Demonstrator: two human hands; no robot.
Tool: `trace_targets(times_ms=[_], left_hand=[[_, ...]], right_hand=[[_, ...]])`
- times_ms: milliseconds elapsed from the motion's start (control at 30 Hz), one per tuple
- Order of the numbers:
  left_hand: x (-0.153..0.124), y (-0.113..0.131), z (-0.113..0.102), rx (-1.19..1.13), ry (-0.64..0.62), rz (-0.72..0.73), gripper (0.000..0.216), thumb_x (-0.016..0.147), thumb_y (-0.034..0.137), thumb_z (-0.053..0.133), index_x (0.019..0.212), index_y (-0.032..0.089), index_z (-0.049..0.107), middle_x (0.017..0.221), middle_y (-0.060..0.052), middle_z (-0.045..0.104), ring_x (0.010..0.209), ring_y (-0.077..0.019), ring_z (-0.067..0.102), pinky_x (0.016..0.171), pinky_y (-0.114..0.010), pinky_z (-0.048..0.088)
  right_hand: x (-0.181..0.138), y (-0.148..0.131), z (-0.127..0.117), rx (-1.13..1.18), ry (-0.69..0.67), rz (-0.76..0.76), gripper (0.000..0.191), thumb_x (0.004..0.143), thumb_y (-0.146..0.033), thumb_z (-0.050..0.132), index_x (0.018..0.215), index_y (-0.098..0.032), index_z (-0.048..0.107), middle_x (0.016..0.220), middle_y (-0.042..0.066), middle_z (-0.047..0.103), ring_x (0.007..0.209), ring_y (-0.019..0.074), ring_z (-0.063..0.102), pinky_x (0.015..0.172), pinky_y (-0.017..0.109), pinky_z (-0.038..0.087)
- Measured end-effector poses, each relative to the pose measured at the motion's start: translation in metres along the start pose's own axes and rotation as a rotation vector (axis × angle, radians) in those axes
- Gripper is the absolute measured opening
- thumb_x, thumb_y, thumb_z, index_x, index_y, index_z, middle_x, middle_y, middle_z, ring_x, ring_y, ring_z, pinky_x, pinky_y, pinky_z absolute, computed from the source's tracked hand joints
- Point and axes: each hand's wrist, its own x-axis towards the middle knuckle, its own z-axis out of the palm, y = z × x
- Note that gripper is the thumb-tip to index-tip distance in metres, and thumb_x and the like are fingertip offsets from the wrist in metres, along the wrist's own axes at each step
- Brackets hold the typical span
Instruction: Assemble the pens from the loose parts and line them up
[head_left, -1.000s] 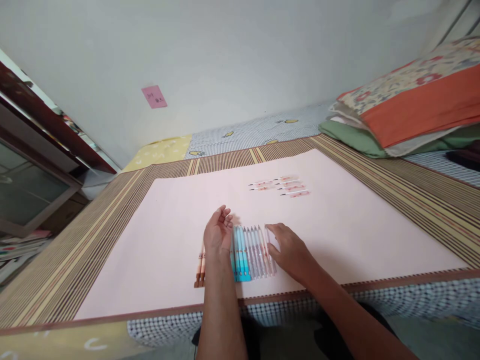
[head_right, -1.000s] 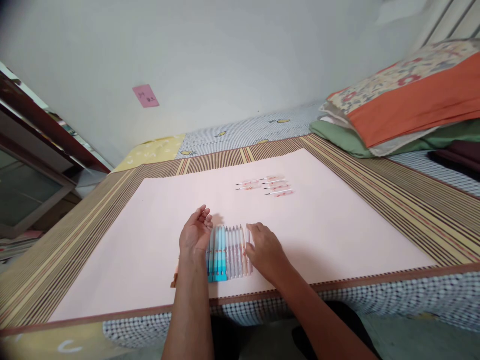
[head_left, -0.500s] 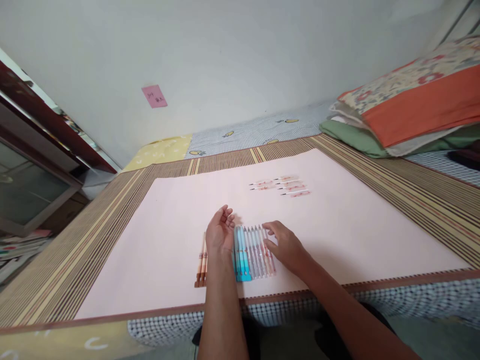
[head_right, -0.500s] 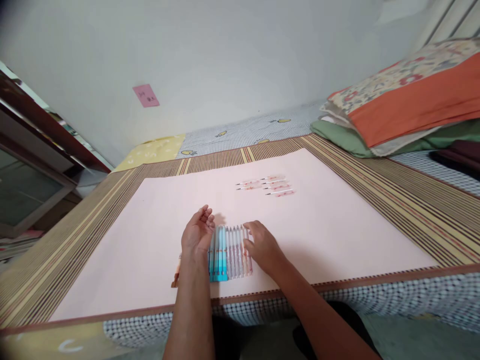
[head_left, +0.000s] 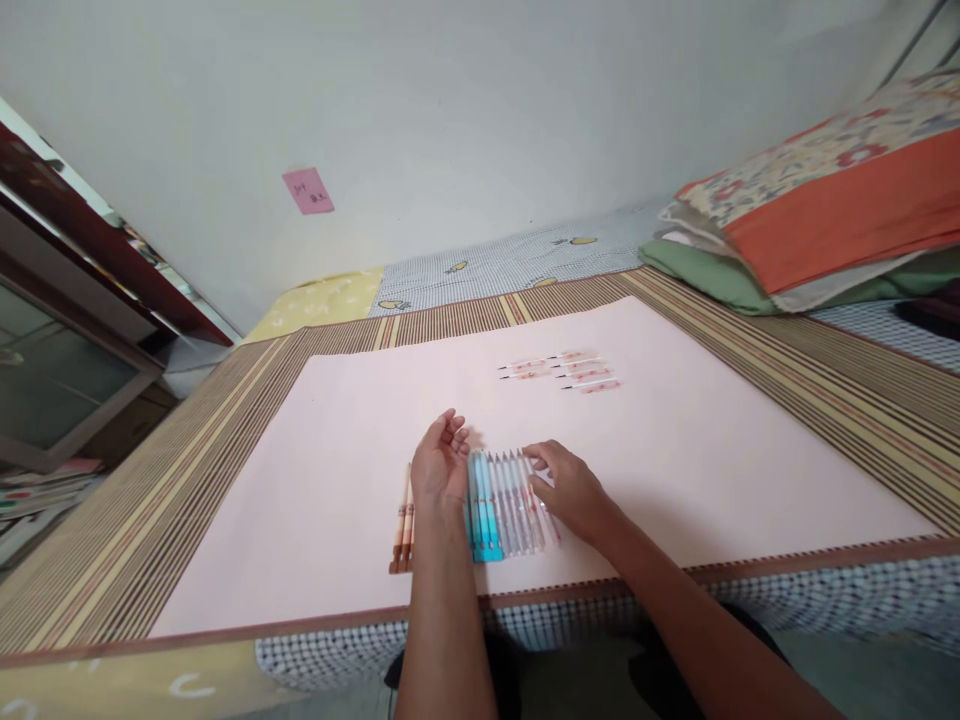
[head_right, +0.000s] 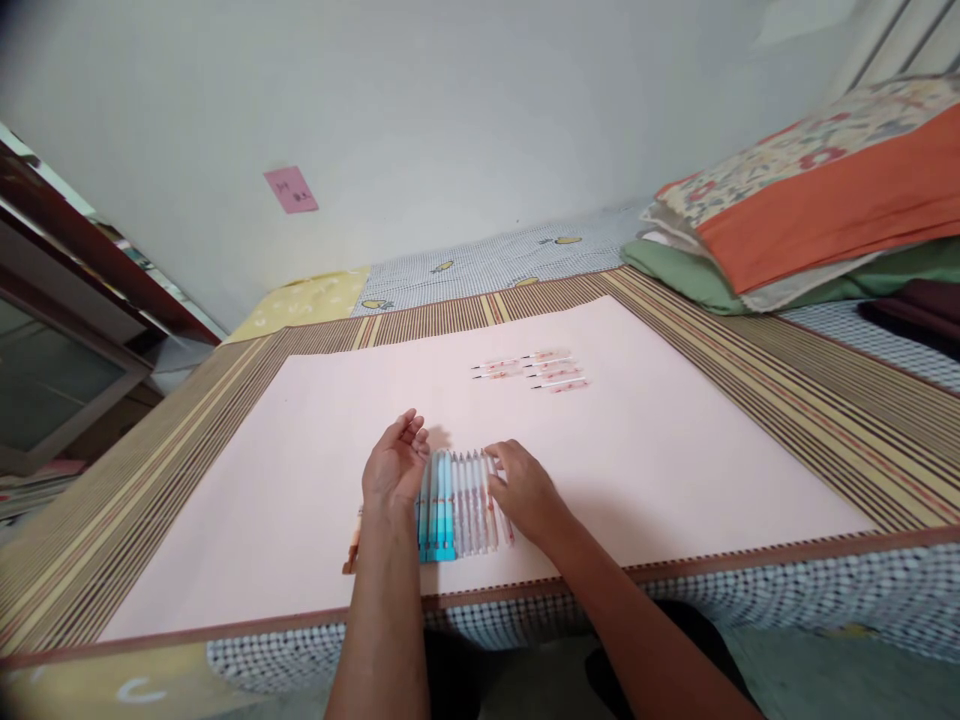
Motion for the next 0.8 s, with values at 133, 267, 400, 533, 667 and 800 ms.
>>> trace_targets(times_ms=[133, 267, 400, 533, 667, 800], left_hand=[[-0.002, 0.0, 0.002, -0.002, -0.003, 0.004, 0.01, 0.08, 0.014, 0.063, 0.086, 0.008, 0.069, 0.071, -0.004, 0.067, 0.053, -0.0074, 0.058, 0.044, -0.016, 0.04], [-0.003, 0.001, 0.003, -0.007, 0.002, -0.001, 0.01, 0.081, 0.013, 0.061, 0.085, 0.008, 0.068, 0.069, -0.004, 0.066, 0.052, -0.0072, 0.058, 0.044, -0.015, 0.041], [-0.003, 0.0, 0.002, -0.001, 0.004, -0.007, 0.009, 0.082, 0.014, 0.062, 0.086, 0.009, 0.068, 0.07, -0.004, 0.067, 0.053, -0.0069, 0.059, 0.045, -0.014, 0.041], [-0.001, -0.001, 0.001, 0.0, -0.004, -0.012, 0.01, 0.082, 0.014, 0.061, 0.086, 0.009, 0.068, 0.07, -0.004, 0.067, 0.053, -0.0069, 0.059, 0.045, -0.014, 0.041], [-0.001, 0.001, 0.001, -0.005, 0.001, -0.01, 0.009, 0.083, 0.013, 0.06, 0.085, 0.009, 0.068, 0.069, -0.004, 0.066, 0.052, -0.0071, 0.059, 0.045, -0.015, 0.04], [0.0, 0.005, -0.001, 0.003, 0.015, 0.014, 0.01, 0.083, 0.013, 0.06, 0.086, 0.008, 0.068, 0.069, -0.004, 0.066, 0.052, -0.0072, 0.058, 0.044, -0.015, 0.04]], right_hand=[[0.0, 0.0, 0.0, 0.016, -0.004, 0.014, 0.038, 0.075, -0.007, 0.05, 0.111, -0.017, 0.06, 0.108, 0.008, 0.063, 0.09, 0.0181, 0.062, 0.082, 0.034, 0.049], [0.0, 0.001, 0.0, 0.016, 0.001, 0.005, 0.038, 0.075, -0.007, 0.05, 0.11, -0.017, 0.06, 0.106, 0.008, 0.064, 0.089, 0.0186, 0.062, 0.082, 0.035, 0.05], [0.0, 0.002, 0.002, 0.015, 0.007, -0.001, 0.039, 0.074, -0.007, 0.05, 0.111, -0.018, 0.06, 0.106, 0.007, 0.064, 0.088, 0.0187, 0.062, 0.082, 0.035, 0.05], [0.001, 0.002, 0.003, 0.01, 0.01, -0.008, 0.038, 0.076, -0.008, 0.05, 0.111, -0.018, 0.06, 0.106, 0.008, 0.064, 0.089, 0.0193, 0.062, 0.083, 0.036, 0.051], [-0.004, 0.001, -0.002, -0.024, 0.017, -0.038, 0.035, 0.08, -0.011, 0.05, 0.113, -0.017, 0.059, 0.108, 0.01, 0.063, 0.094, 0.0215, 0.062, 0.085, 0.038, 0.051], [-0.02, -0.002, -0.011, -0.077, 0.041, -0.164, 0.033, 0.082, -0.013, 0.052, 0.114, -0.017, 0.06, 0.113, 0.011, 0.062, 0.106, 0.0248, 0.059, 0.094, 0.043, 0.048]])
